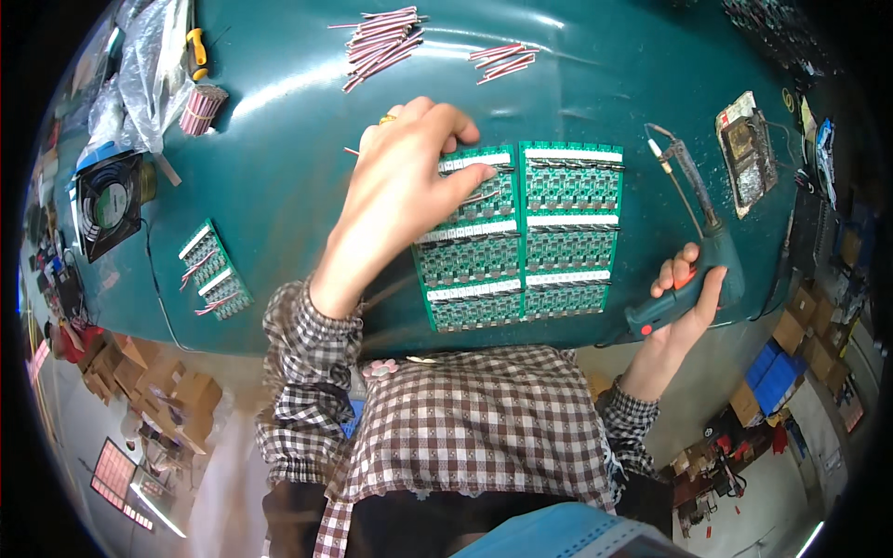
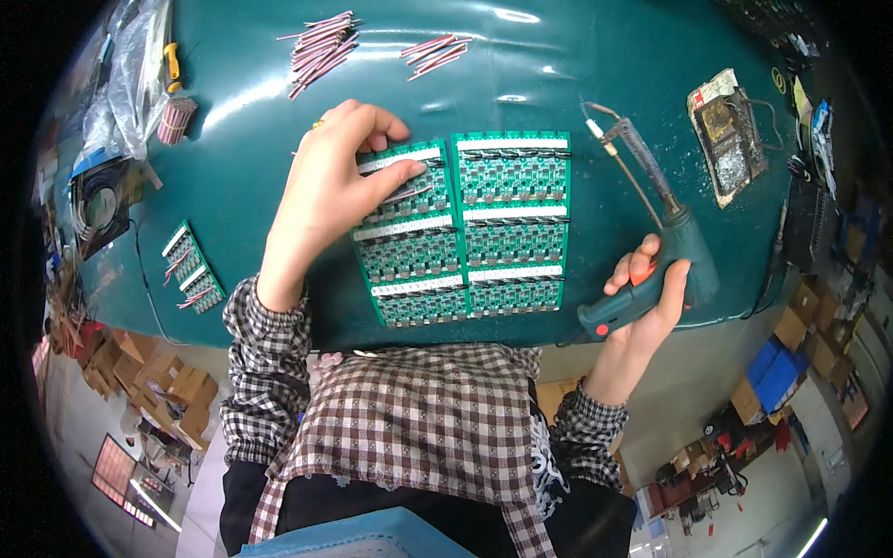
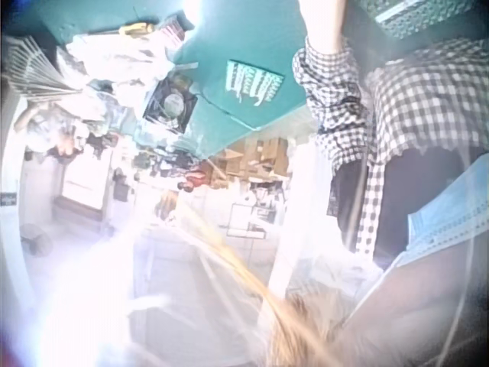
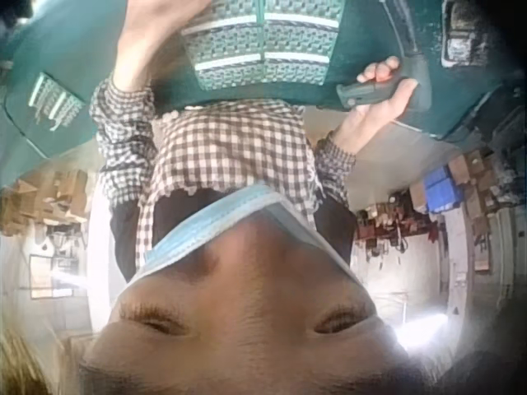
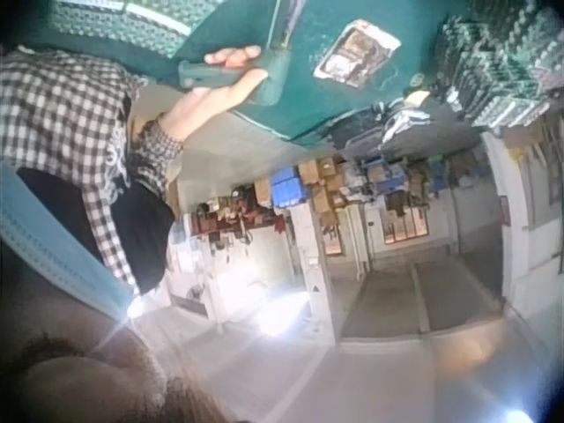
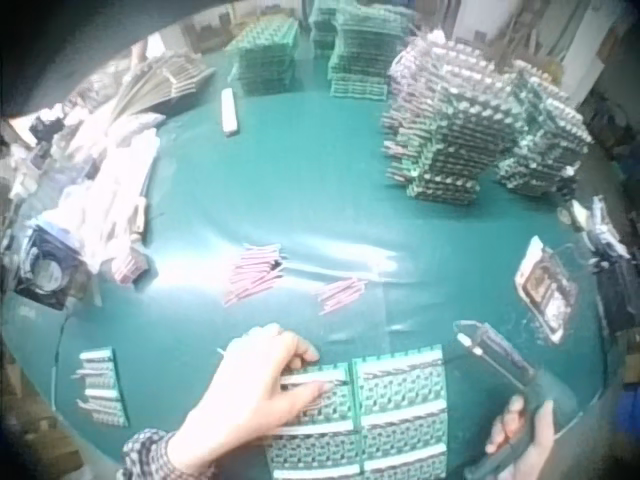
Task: The person solders red and white wires onto a green circuit board using a soldering iron and solder wire. They repeatedly pick wires, place them on the board, apply heat, and add solder to secure connections. The person occasionally lifts the board to inspect the soldered joints before continuing.
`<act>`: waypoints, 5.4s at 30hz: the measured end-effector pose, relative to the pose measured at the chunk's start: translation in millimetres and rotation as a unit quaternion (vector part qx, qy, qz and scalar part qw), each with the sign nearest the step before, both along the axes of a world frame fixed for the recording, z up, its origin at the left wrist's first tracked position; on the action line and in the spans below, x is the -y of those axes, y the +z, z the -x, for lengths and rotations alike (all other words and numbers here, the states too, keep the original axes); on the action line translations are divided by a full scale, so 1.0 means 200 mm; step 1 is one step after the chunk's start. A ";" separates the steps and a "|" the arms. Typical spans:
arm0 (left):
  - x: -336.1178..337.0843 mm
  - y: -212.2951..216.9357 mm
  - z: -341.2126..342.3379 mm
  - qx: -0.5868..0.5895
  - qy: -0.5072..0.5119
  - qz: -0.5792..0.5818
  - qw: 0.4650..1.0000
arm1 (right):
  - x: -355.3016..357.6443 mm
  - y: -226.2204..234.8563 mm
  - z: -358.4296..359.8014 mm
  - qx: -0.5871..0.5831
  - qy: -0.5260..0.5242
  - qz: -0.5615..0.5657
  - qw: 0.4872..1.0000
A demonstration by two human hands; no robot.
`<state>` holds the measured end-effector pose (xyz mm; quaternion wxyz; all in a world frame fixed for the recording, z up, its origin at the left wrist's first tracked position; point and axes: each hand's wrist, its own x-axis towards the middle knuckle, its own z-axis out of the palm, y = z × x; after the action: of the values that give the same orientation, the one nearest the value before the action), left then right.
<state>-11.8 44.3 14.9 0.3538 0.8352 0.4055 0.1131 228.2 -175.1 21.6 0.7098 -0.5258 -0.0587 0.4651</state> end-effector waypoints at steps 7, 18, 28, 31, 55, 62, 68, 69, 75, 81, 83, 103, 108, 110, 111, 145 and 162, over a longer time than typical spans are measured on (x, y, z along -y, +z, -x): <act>-0.03 0.13 0.21 0.140 0.044 0.323 0.935 | 0.02 -0.12 -0.12 -0.125 0.002 -0.111 0.986; 0.15 0.39 0.22 0.580 0.171 0.373 0.704 | 0.02 -0.16 -0.20 -0.040 -0.089 -0.046 0.994; 0.32 0.43 0.10 0.611 0.131 0.472 0.621 | -0.11 0.14 0.04 -0.223 0.027 -0.207 0.952; 0.33 0.43 0.11 0.617 0.123 0.477 0.613 | -0.09 0.04 0.00 -0.204 -0.002 -0.194 0.959; 0.32 0.41 0.11 0.611 0.115 0.537 0.569 | -0.05 -0.23 -0.24 -0.195 0.013 -0.180 0.964; 0.31 0.40 0.10 0.604 0.117 0.535 0.580 | 0.00 -0.28 -0.36 -0.217 0.066 -0.193 0.955; 0.21 0.33 0.20 0.534 0.170 0.440 0.701 | -0.03 -0.32 -0.22 -0.180 0.001 -0.144 0.973; 0.18 0.29 0.24 0.504 0.179 0.436 0.724 | -0.03 -0.30 -0.22 -0.163 0.010 -0.151 0.975; 0.13 0.00 0.39 0.322 0.243 0.376 0.834 | 0.00 -0.27 -0.25 -0.168 0.047 -0.191 0.966; 0.23 -0.08 0.38 0.086 0.239 -0.025 0.967 | -0.02 -0.31 -0.24 -0.177 0.084 -0.233 0.953; 0.26 -0.03 0.34 0.018 0.204 -0.224 0.953 | -0.01 -0.30 -0.25 -0.174 0.089 -0.247 0.949; 0.47 0.04 0.33 -0.062 0.171 -0.168 0.969 | -0.03 -0.22 -0.16 -0.183 0.072 -0.212 0.957; 0.47 0.04 0.32 -0.075 0.174 -0.166 0.968 | -0.04 -0.23 -0.15 -0.181 0.067 -0.210 0.959; 0.48 0.04 0.31 -0.095 0.181 -0.173 0.964 | -0.04 -0.24 -0.15 -0.180 0.063 -0.210 0.959; 0.48 0.04 0.31 -0.106 0.184 -0.176 0.961 | -0.04 -0.24 -0.15 -0.180 0.063 -0.211 0.959; 0.46 0.00 0.34 -0.058 0.174 -0.177 0.967 | -0.05 -0.28 -0.13 -0.197 0.074 -0.230 0.950; 0.18 0.11 0.44 0.068 0.251 0.061 0.964 | -0.05 -0.33 -0.13 -0.190 0.061 -0.241 0.950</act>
<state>-100.7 7.9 36.6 0.3915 0.6734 0.5835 0.2298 254.4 -164.1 -44.2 0.7837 -0.2365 -0.0655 0.5706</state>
